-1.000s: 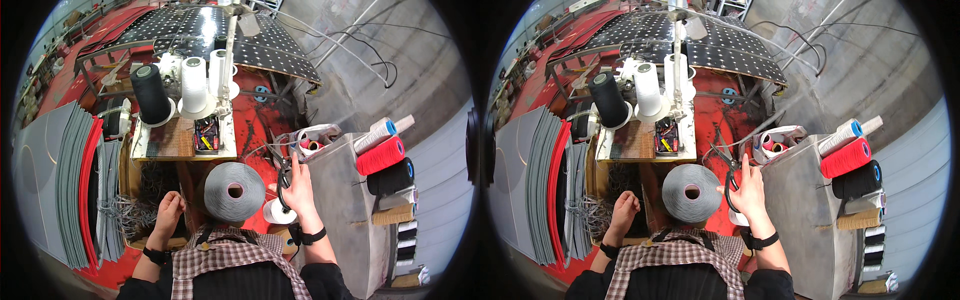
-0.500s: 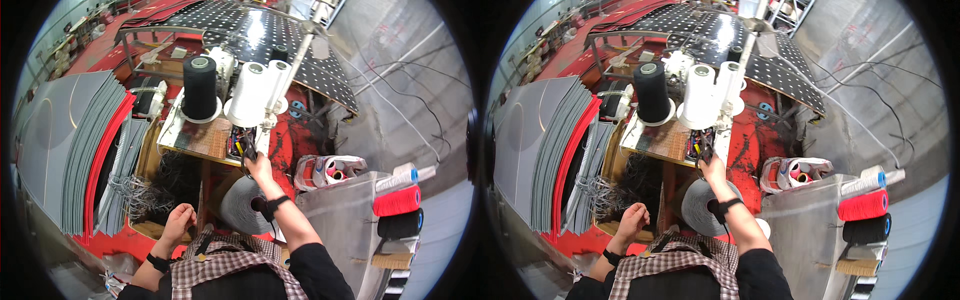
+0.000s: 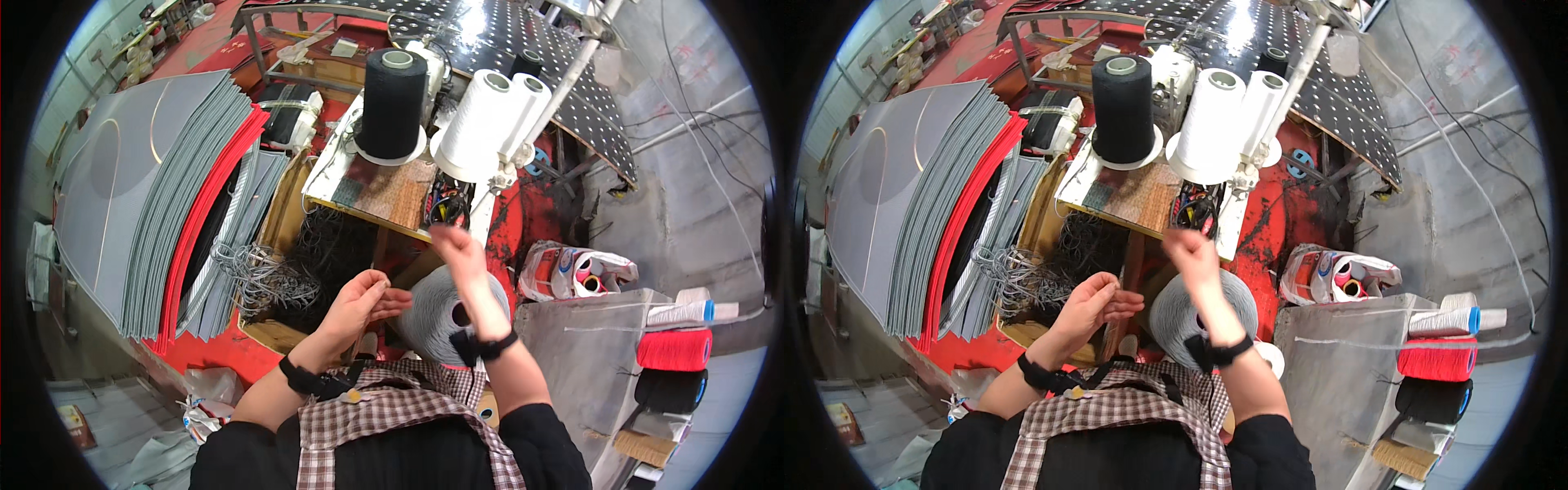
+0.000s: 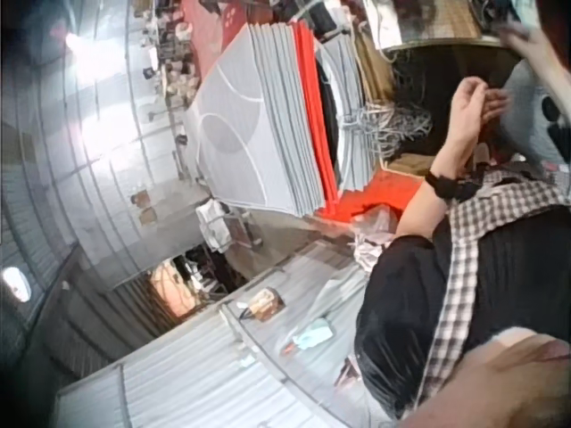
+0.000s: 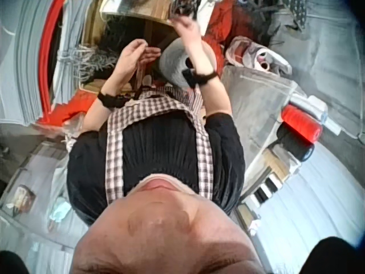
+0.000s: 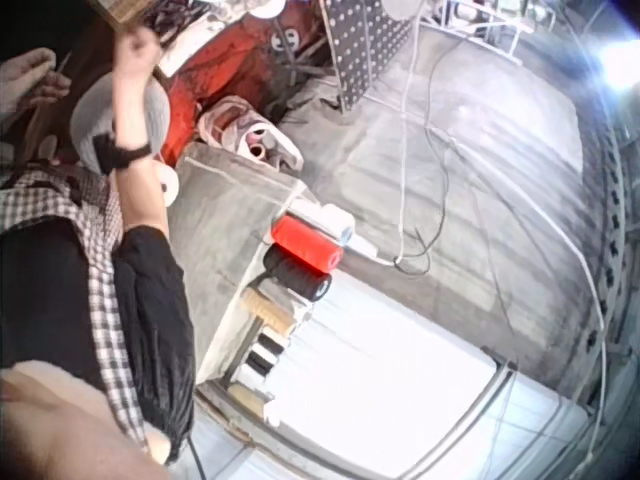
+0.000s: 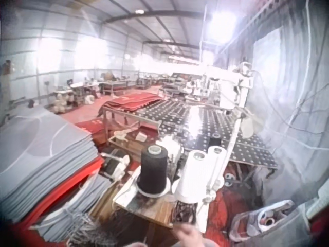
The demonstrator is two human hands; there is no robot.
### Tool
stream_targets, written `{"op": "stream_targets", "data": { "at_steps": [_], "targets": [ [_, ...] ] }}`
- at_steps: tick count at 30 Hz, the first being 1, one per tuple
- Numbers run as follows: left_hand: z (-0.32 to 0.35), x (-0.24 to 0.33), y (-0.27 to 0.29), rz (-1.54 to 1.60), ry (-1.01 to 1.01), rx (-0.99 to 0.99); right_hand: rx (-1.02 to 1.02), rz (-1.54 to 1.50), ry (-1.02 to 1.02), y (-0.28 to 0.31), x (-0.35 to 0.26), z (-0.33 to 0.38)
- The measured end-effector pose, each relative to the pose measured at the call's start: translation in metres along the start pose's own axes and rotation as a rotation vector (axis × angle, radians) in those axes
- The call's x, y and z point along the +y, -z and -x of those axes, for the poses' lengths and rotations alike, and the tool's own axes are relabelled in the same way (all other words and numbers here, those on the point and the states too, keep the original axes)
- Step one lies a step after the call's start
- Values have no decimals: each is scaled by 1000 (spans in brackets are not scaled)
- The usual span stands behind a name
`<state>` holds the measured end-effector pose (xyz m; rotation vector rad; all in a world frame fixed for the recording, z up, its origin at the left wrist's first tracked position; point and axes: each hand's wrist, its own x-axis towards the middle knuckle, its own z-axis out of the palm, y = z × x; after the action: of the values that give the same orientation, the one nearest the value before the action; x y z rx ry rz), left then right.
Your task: Preparing thread and using an overlock sewing machine to edge decorative red floor mats.
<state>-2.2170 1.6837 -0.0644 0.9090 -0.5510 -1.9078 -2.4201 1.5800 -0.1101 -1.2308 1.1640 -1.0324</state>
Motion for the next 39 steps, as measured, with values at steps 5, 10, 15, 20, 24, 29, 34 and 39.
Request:
{"op": "stream_targets", "data": {
  "at_steps": [5, 10, 15, 20, 24, 29, 34, 39],
  "targets": [
    [-14, -6, -19, 7, -7, -143, -30, 101, 53, -32, -59, 97],
    [-15, -11, -39, 157, 115, -190, 135, -212, 130, -25, -58, 125],
    [-8, -15, -56, 270, 262, -200, 138, -345, 159, 11, -54, 150],
    [-3, -26, -70, 250, 293, -205, 87, 252, 315, 38, -61, 165],
    [2, -41, -87, 277, 306, -224, -25, 346, 327, 65, -70, 173],
    [8, -65, -117, 242, 322, -322, -163, 474, 439, 101, -79, 195],
    [17, -87, -144, 142, 297, -242, -170, 438, 420, 130, -81, 211],
    [19, -101, -161, 142, 294, -274, -178, 418, 470, 151, -76, 217]
  ]
}}
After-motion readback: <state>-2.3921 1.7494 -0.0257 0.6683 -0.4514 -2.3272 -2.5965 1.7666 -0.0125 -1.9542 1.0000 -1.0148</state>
